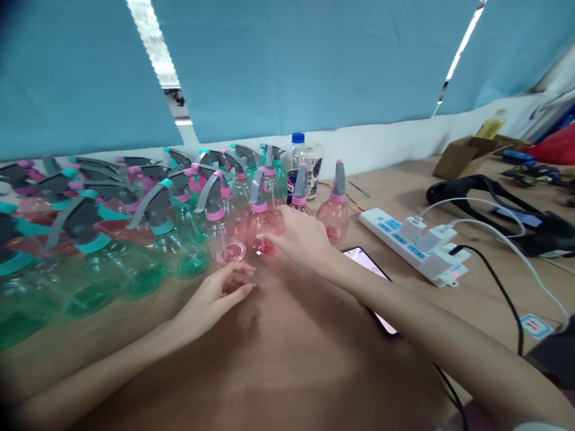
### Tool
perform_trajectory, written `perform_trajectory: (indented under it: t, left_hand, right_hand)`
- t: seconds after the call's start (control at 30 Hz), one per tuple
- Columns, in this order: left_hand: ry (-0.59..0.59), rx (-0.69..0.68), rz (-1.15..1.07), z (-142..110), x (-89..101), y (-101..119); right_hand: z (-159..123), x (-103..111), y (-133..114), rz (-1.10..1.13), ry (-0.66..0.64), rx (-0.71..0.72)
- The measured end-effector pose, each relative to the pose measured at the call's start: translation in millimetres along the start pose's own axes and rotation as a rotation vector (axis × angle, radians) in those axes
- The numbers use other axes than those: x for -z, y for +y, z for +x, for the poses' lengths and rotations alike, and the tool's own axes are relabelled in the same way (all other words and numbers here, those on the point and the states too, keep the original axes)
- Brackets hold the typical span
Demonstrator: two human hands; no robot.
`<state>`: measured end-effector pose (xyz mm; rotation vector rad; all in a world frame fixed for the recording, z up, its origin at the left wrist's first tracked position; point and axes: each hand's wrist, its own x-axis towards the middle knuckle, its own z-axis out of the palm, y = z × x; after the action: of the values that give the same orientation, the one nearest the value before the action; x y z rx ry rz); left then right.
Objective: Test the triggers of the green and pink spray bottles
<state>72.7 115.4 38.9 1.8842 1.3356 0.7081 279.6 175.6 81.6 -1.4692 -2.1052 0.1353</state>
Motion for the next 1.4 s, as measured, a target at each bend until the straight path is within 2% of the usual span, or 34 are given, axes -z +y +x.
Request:
perform_trajectory:
  t: [0.17,0.33,0.7,0.97,1.1,1.3,1.4]
  left_hand:
    - [-0.039,-0.010,-0.014,10,-10.2,10]
    - [-0.057,-0.036,-0.076,16,-24.9,26]
    - [-0.132,-0.002,-0.087,24,-39.7,44]
    - [-0.152,0.005,-0.144,19,-47.1,41]
    - [-0.098,-0.026,-0.172,17,-43.0,41]
    - [0.151,-0.114,-0.192,17,-26.5,50]
    - [0.210,-0.144,-0.196,17,-20.8,54]
  right_hand:
    - [-12,21,33,0.060,0.090,-0.032]
    - [-5,22,57,0.069,0.156,-0.112]
    - [23,3,42,-0.056,0.031,-0.286]
    - [18,5,42,-0.126,-0.009,-0.276]
    - [3,12,38,-0.112,-0.023,-0.238]
    - [-35,25,25,-0.141,-0.039,-0.162]
    - [-58,25,10,-0.127,-0.021,-0.122]
